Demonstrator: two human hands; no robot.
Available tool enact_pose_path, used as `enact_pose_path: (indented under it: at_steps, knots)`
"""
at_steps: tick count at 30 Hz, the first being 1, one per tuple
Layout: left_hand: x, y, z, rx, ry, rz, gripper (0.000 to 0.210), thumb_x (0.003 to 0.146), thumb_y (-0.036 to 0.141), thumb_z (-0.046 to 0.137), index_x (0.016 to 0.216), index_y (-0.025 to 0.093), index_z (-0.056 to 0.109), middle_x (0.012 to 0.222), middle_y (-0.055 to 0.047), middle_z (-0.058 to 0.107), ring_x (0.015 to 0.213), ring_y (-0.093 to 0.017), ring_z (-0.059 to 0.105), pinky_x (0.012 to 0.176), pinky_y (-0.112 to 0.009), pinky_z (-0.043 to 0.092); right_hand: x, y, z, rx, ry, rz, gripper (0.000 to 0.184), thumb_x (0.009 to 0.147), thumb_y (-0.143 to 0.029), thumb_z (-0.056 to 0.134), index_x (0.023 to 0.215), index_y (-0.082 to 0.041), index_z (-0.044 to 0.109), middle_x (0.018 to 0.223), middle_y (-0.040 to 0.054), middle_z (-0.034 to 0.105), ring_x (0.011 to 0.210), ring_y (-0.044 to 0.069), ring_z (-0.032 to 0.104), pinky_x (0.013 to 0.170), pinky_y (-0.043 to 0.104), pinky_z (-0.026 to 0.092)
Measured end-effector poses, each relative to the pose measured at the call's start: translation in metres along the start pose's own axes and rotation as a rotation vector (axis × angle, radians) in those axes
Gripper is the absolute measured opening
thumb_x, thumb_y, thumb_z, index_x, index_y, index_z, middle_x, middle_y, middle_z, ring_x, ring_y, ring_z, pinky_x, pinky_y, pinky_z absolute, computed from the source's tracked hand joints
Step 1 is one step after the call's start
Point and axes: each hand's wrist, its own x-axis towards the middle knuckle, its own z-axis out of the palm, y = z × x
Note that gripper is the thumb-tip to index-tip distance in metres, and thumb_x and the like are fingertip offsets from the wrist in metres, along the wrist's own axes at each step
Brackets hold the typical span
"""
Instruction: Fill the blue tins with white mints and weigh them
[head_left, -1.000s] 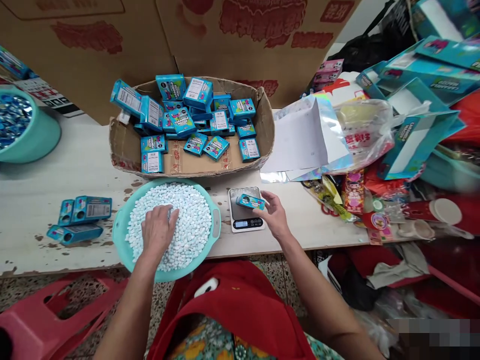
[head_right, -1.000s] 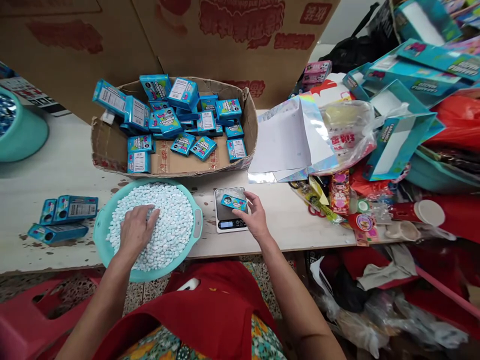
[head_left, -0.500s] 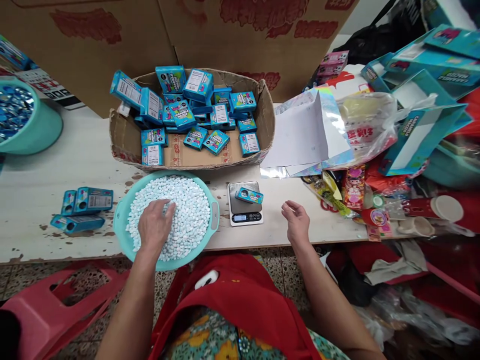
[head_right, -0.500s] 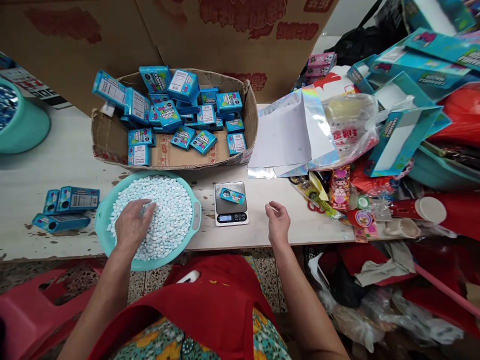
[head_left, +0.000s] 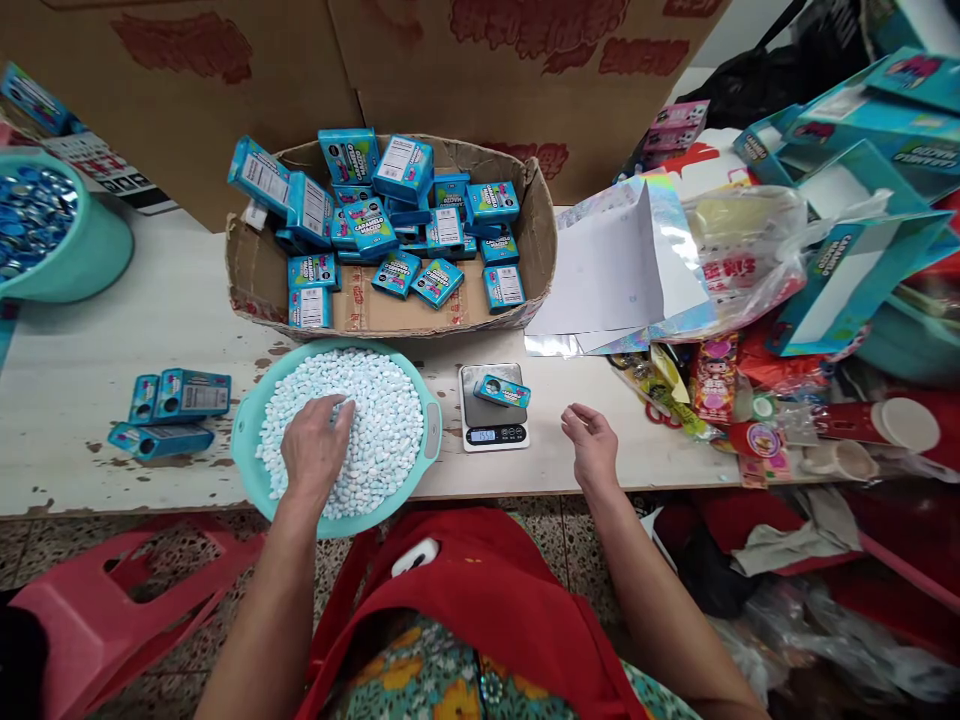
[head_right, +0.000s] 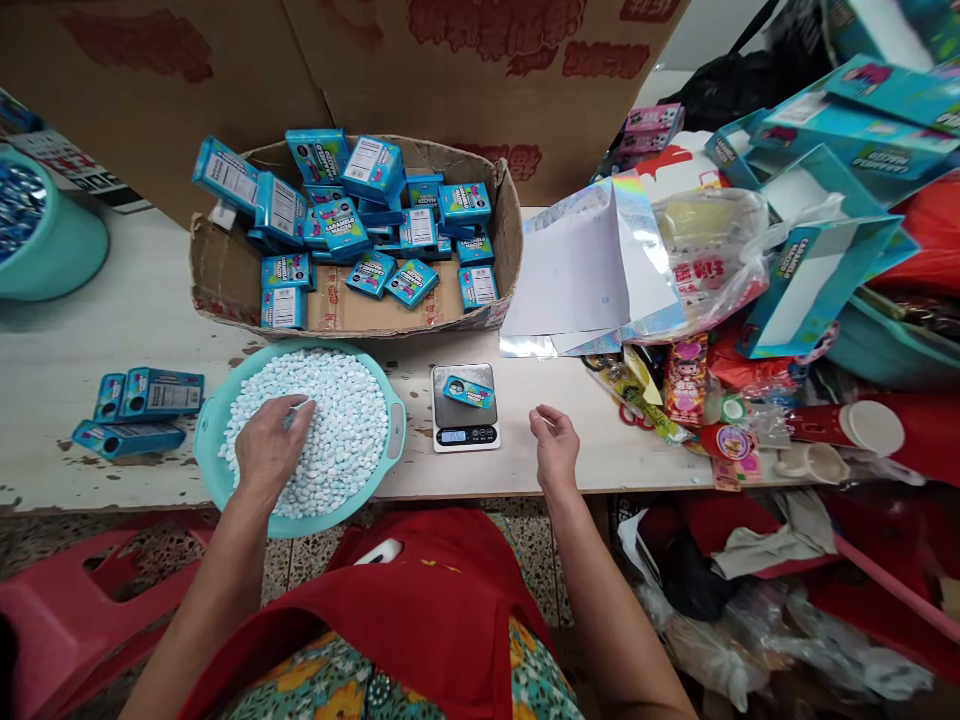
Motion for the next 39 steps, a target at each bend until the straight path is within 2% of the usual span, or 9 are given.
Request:
enact_pose_path:
  at_steps: [12,14,17,19,21,24,29,32,39]
  knots:
    - [0.001,-0.003,0.000,-0.006,0.001,0.010,0.037,0.090,0.044,0.042,0.102,0.019,0.066,0.104,-0.009,0.067,0.095,-0.025,0.060,0.078,-0.032,0.041,-0.004,0.001,0.010,-0.047,-0.081,-0.039,0.039,0.066,-0.037,0.071,0.097,-0.016,0.062,0.100,0.0094,0.065,0.091,0.021,0.061,0.086,0.042,0.048]
    - [0.001,-0.004,-0.001,-0.021,0.015,0.010,0.036,0.089,0.043,0.043,0.101,0.018,0.066,0.104,-0.010,0.067,0.096,-0.025,0.060,0.080,-0.032,0.042,-0.008,-0.004,0.015,-0.067,-0.129,-0.069,0.045,0.063,-0.033,0.073,0.103,-0.017,0.061,0.108,0.0101,0.063,0.099,0.023,0.059,0.089,0.043,0.046]
    - [0.003,0.000,-0.005,-0.112,0.078,-0.029,0.033,0.089,0.042,0.045,0.098,0.018,0.066,0.102,-0.009,0.067,0.095,-0.023,0.060,0.081,-0.032,0.043,-0.014,-0.013,0.030,-0.204,-0.290,-0.240,0.067,0.058,-0.031,0.078,0.121,-0.023,0.054,0.129,0.0094,0.052,0.118,0.025,0.048,0.096,0.043,0.042]
    - [0.006,0.008,-0.007,-0.242,0.129,-0.096,0.030,0.087,0.041,0.049,0.096,0.019,0.067,0.101,-0.007,0.067,0.089,-0.020,0.060,0.079,-0.031,0.044,-0.015,-0.019,0.047,-0.313,-0.395,-0.347,0.066,0.062,-0.035,0.077,0.122,-0.023,0.052,0.128,0.0087,0.052,0.117,0.025,0.048,0.096,0.043,0.041]
    - [0.009,0.021,-0.009,-0.458,0.128,-0.195,0.028,0.084,0.042,0.054,0.094,0.019,0.067,0.098,-0.006,0.067,0.084,-0.018,0.060,0.078,-0.030,0.045,-0.016,-0.030,0.066,-0.353,-0.443,-0.374,0.051,0.067,-0.038,0.074,0.111,-0.019,0.056,0.109,0.0071,0.061,0.101,0.024,0.056,0.089,0.040,0.044]
    - [0.011,0.048,-0.014,-0.955,0.011,-0.387,0.031,0.079,0.045,0.061,0.095,0.018,0.066,0.095,-0.006,0.068,0.084,-0.018,0.062,0.079,-0.030,0.047,-0.028,-0.062,0.089,-0.361,-0.469,-0.476,0.035,0.070,-0.039,0.074,0.095,-0.018,0.060,0.088,0.0030,0.063,0.085,0.021,0.058,0.081,0.036,0.045]
    - [0.015,0.088,-0.026,-1.759,-0.207,-0.744,0.046,0.084,0.055,0.049,0.104,0.016,0.063,0.109,-0.011,0.066,0.097,-0.019,0.063,0.085,-0.030,0.047,-0.075,-0.129,0.111,-0.422,-0.622,-0.835,0.033,0.074,-0.035,0.075,0.103,-0.024,0.062,0.096,0.0027,0.062,0.090,0.021,0.058,0.082,0.034,0.044]
    - [0.019,0.096,-0.026,-1.974,-0.262,-0.903,0.045,0.088,0.052,0.044,0.101,0.013,0.064,0.107,-0.012,0.066,0.096,-0.018,0.062,0.081,-0.028,0.047,-0.091,-0.136,0.128,-0.520,-0.715,-0.935,0.031,0.075,-0.035,0.075,0.102,-0.025,0.063,0.091,0.0027,0.063,0.085,0.021,0.058,0.079,0.035,0.044]
    - [0.022,0.074,-0.017,-2.113,-0.129,-1.031,0.022,0.088,0.028,0.048,0.088,0.012,0.063,0.092,-0.010,0.067,0.087,-0.017,0.063,0.079,-0.029,0.049,-0.094,-0.123,0.157,-0.547,-0.765,-0.909,0.030,0.075,-0.035,0.075,0.100,-0.023,0.063,0.088,0.0019,0.063,0.083,0.021,0.058,0.076,0.034,0.045]
